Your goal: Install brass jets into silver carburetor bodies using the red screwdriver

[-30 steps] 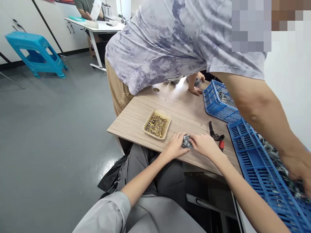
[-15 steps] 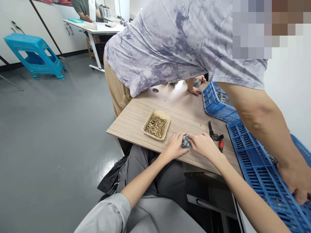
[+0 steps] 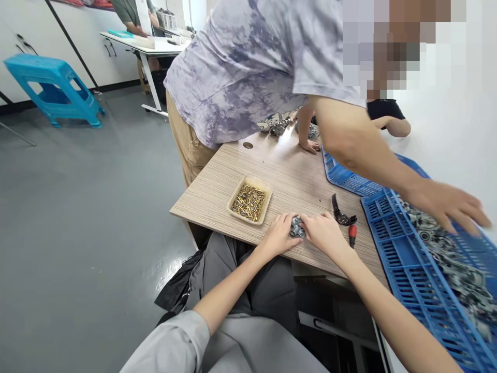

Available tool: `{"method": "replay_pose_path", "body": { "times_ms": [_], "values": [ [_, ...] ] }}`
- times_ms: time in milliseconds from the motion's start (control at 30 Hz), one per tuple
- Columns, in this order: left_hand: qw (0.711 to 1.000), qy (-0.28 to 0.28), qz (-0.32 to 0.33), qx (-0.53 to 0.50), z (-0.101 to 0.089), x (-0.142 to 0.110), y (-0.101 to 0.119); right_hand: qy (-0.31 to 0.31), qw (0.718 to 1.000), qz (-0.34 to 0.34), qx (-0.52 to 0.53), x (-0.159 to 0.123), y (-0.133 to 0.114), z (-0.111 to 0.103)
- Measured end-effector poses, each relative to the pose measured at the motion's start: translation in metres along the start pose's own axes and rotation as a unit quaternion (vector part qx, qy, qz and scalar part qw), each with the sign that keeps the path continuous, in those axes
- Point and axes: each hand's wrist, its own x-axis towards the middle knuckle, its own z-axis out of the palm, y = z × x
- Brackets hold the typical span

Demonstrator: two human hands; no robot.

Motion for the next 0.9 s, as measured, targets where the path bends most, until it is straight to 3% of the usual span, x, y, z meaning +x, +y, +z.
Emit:
{"method": "replay_pose_path", "body": {
  "times_ms": [200, 367, 667, 900],
  "values": [
    [0.999, 0.033, -0.010, -0.003, 0.006, 0.001, -0.004, 0.050, 0.996, 0.028, 0.065, -0.004, -0.001, -0.001],
    [0.993, 0.098, -0.063, -0.029, 0.011, 0.001, -0.012, 0.067, 0.972, 0.028, 0.224, 0.001, -0.004, 0.021],
    [0.997, 0.062, 0.018, -0.032, 0.014, 0.003, -0.030, 0.085, 0.938, 0.084, 0.325, 0.015, -0.003, 0.044],
    [0.997, 0.076, -0.003, -0.026, 0.009, 0.008, -0.028, 0.120, 0.927, 0.162, 0.317, 0.001, 0.000, 0.052]
  ]
}}
